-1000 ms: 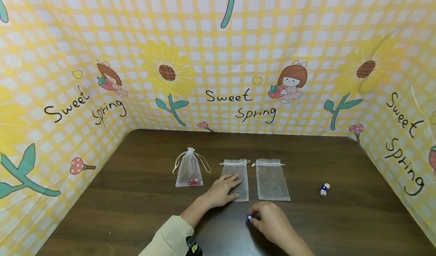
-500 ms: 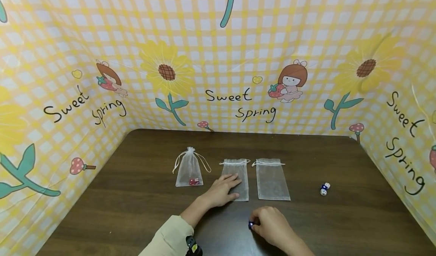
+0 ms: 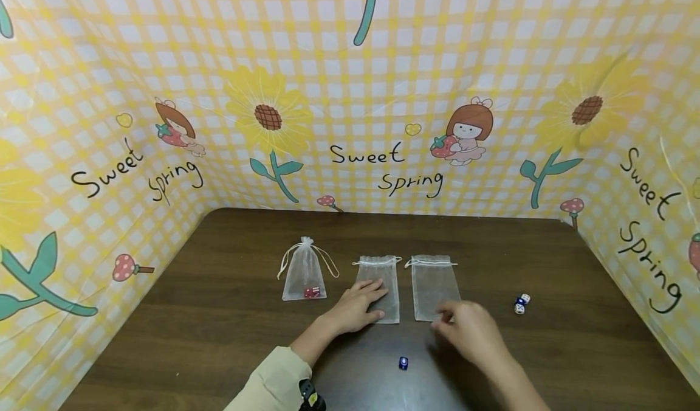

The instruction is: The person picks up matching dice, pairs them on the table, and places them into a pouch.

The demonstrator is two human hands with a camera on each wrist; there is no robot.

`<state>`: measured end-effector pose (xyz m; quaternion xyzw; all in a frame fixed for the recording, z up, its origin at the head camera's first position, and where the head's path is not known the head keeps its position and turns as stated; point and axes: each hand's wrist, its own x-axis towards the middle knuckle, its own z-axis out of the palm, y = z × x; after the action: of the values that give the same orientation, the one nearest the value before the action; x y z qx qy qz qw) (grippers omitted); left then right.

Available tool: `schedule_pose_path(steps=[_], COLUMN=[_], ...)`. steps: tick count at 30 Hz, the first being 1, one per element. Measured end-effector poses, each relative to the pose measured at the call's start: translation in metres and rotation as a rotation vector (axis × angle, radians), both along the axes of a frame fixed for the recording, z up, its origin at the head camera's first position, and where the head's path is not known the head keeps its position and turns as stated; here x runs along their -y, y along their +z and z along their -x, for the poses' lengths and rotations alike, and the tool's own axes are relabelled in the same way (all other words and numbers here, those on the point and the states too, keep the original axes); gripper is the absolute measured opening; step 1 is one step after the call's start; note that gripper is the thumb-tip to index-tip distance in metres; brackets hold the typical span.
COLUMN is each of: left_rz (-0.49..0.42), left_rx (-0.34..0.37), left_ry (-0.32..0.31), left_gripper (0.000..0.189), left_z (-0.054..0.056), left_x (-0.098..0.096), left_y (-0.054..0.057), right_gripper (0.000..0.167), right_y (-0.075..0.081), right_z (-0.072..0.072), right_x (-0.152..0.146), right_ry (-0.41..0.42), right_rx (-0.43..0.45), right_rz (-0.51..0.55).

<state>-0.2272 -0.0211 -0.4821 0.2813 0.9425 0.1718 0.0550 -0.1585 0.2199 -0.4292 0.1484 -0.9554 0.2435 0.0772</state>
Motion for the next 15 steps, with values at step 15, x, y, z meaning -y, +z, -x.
schedule_pose_path(steps=[15], left_rz=[-0.016], left_rx=[0.005], left_ry=[-0.003], left_gripper=[0.049], left_z=[0.001], left_x=[0.0], left_y=[-0.001], right_gripper=[0.034], right_y=[0.012], right_z=[0.031], right_x=[-0.094], right_ry=[-0.264], right_rx=[0.147], right_rz=[-0.046])
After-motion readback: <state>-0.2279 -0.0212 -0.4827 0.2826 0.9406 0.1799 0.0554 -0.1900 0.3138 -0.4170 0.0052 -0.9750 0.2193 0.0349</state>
